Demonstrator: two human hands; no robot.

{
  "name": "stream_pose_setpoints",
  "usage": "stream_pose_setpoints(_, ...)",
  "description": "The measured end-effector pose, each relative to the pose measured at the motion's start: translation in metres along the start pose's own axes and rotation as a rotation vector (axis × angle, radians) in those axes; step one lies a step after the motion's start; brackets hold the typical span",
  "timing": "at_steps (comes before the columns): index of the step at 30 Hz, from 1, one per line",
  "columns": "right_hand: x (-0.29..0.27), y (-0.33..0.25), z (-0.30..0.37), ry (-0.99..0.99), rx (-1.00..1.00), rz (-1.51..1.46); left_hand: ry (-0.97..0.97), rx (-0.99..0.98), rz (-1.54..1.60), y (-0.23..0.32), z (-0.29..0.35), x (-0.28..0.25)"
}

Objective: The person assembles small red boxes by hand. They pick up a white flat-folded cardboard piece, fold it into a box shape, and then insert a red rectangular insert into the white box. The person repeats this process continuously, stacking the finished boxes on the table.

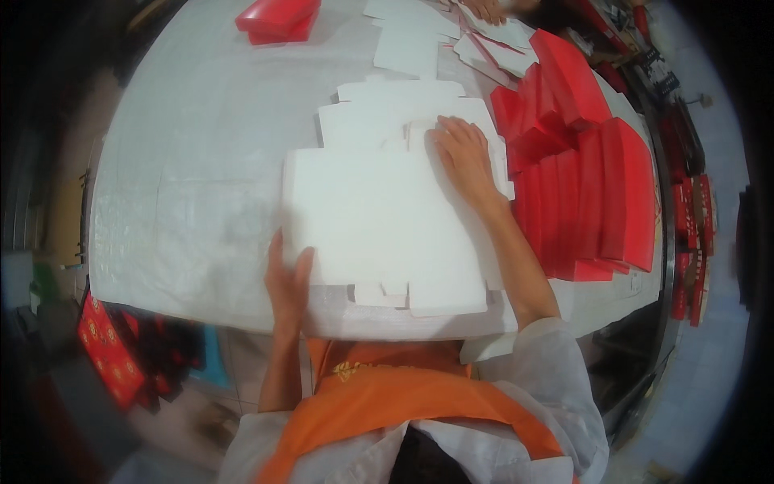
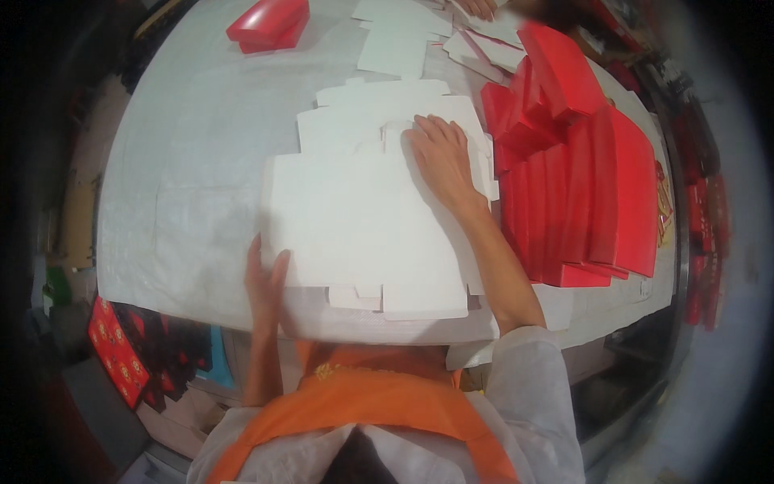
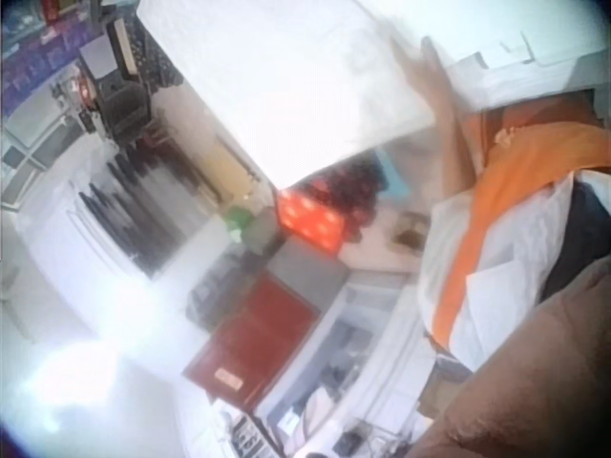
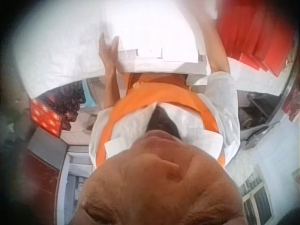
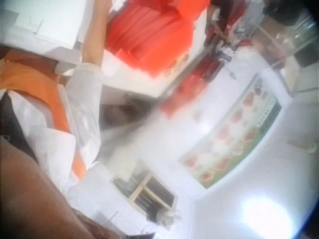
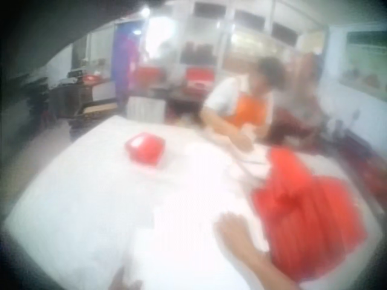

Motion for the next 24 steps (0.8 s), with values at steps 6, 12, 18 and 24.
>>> stream_pose_setpoints(6, -0.007, -0.001, -0.011, 0.08, 0.027, -0.071, 0.018, 0.038, 0.039, -0.003, -0.002, 0.001)
stream_pose_setpoints(12, -0.005, 0.001, -0.008, 0.098, -0.038, -0.075, 0.035, 0.046, -0.017, 0.007, -0.001, 0.001)
stream_pose_setpoints(18, -0.019, -0.007, -0.01, 0.105, -0.039, -0.119, 0.043, 0.053, 0.005, 0.001, 0.001, 0.002)
stream_pose_setpoints(24, -0.066, -0.017, -0.021, 0.11, -0.041, -0.037, 0.009, 0.089, 0.081, 0.014, 0.002, -0.006)
Point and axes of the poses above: each hand's wrist, its own z-axis away from the middle knuckle, its own x-axis out of the palm, y = z × x, the point moved 2 cm from there along -z, towards the middle knuckle, and after that the axes turned 5 degrees about -y, right-handed, at the moved point
